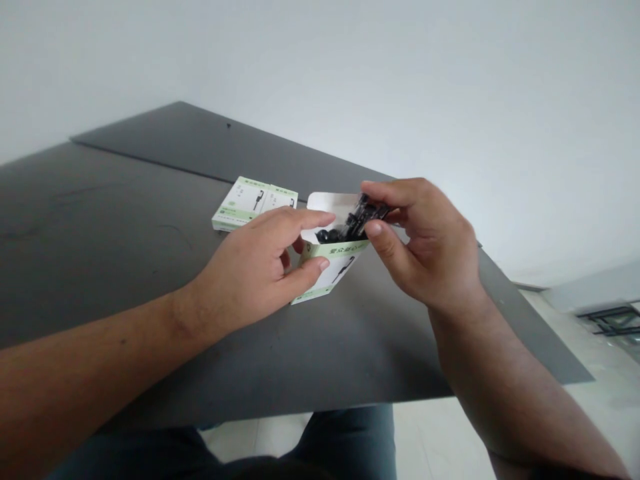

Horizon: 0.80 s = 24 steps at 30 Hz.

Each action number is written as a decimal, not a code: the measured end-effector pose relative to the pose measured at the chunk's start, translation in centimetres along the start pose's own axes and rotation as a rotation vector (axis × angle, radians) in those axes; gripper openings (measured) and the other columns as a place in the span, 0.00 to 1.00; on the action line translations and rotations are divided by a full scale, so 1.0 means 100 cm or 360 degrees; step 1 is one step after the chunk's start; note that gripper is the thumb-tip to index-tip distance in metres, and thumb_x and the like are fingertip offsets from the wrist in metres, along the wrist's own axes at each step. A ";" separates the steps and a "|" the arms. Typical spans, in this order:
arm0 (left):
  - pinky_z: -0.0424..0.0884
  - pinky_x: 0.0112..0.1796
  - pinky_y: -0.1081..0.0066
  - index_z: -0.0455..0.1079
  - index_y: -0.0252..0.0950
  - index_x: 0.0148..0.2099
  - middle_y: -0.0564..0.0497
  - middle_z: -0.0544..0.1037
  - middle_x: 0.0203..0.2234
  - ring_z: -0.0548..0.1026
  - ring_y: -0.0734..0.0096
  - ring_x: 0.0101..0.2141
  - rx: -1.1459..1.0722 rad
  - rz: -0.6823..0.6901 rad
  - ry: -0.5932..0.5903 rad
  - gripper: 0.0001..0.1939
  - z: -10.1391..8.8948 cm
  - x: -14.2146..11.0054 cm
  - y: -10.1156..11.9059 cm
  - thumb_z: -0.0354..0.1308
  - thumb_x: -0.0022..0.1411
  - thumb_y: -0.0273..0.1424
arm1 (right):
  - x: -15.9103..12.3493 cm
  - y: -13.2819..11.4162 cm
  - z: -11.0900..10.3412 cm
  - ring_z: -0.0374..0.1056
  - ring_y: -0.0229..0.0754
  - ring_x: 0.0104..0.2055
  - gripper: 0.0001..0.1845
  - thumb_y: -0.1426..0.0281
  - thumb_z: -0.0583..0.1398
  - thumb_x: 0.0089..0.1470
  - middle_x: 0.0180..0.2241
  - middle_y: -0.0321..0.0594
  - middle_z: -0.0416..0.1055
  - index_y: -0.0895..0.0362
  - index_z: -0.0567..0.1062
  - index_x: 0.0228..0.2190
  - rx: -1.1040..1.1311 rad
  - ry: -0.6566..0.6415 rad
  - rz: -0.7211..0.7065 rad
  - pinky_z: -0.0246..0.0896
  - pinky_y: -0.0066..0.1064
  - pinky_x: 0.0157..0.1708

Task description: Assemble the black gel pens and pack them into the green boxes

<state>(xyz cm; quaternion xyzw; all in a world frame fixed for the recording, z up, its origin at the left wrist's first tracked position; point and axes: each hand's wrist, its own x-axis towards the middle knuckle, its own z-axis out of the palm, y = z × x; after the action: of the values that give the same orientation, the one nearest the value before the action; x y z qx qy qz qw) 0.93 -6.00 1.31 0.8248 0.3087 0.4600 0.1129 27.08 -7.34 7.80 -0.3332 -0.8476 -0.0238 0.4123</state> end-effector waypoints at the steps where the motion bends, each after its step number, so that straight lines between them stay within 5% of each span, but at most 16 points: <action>1: 0.85 0.47 0.57 0.74 0.45 0.67 0.48 0.85 0.55 0.84 0.61 0.40 0.0002 0.0025 -0.0002 0.23 -0.001 0.000 0.001 0.62 0.73 0.38 | 0.000 0.001 0.000 0.80 0.53 0.50 0.21 0.59 0.67 0.72 0.54 0.44 0.83 0.44 0.81 0.63 -0.0002 0.0011 -0.0005 0.84 0.49 0.52; 11: 0.85 0.43 0.60 0.74 0.43 0.67 0.47 0.85 0.54 0.83 0.64 0.37 0.0039 0.0036 -0.0026 0.23 -0.004 0.001 0.003 0.62 0.72 0.36 | 0.004 -0.001 0.001 0.77 0.45 0.37 0.12 0.60 0.70 0.68 0.41 0.39 0.82 0.47 0.84 0.51 0.0020 0.0049 0.0154 0.81 0.40 0.38; 14: 0.84 0.40 0.63 0.74 0.41 0.68 0.49 0.85 0.50 0.82 0.66 0.35 0.0089 0.0035 -0.0034 0.25 -0.003 0.001 0.000 0.59 0.73 0.39 | 0.005 -0.007 0.003 0.75 0.46 0.36 0.18 0.63 0.69 0.68 0.40 0.39 0.80 0.46 0.79 0.57 0.0041 -0.0032 0.0206 0.79 0.41 0.34; 17: 0.84 0.41 0.63 0.74 0.41 0.68 0.50 0.85 0.51 0.83 0.67 0.35 0.0084 0.0044 -0.0047 0.24 -0.004 0.001 0.001 0.59 0.73 0.39 | 0.011 -0.007 0.002 0.77 0.50 0.41 0.24 0.63 0.70 0.66 0.43 0.41 0.79 0.48 0.77 0.61 0.0079 -0.0151 0.0161 0.80 0.45 0.39; 20: 0.85 0.43 0.61 0.75 0.43 0.67 0.48 0.86 0.53 0.84 0.65 0.36 0.0050 0.0036 -0.0046 0.23 -0.004 0.002 0.003 0.62 0.72 0.36 | 0.016 -0.004 -0.001 0.77 0.52 0.44 0.12 0.62 0.71 0.65 0.41 0.42 0.80 0.49 0.82 0.49 -0.0014 -0.0173 0.0083 0.80 0.50 0.48; 24: 0.86 0.44 0.57 0.75 0.42 0.67 0.47 0.85 0.54 0.84 0.62 0.36 0.0012 0.0059 -0.0067 0.24 -0.005 0.003 0.004 0.62 0.71 0.37 | 0.014 0.002 0.001 0.77 0.50 0.43 0.12 0.58 0.71 0.67 0.42 0.41 0.80 0.49 0.82 0.48 0.0151 -0.0227 0.0203 0.79 0.46 0.45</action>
<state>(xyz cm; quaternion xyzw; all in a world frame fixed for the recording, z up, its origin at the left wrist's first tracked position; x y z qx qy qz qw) 0.83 -6.23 1.95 0.8403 0.2925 0.4435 0.1078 26.49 -6.43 8.64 -0.3673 -0.8521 0.0664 0.3669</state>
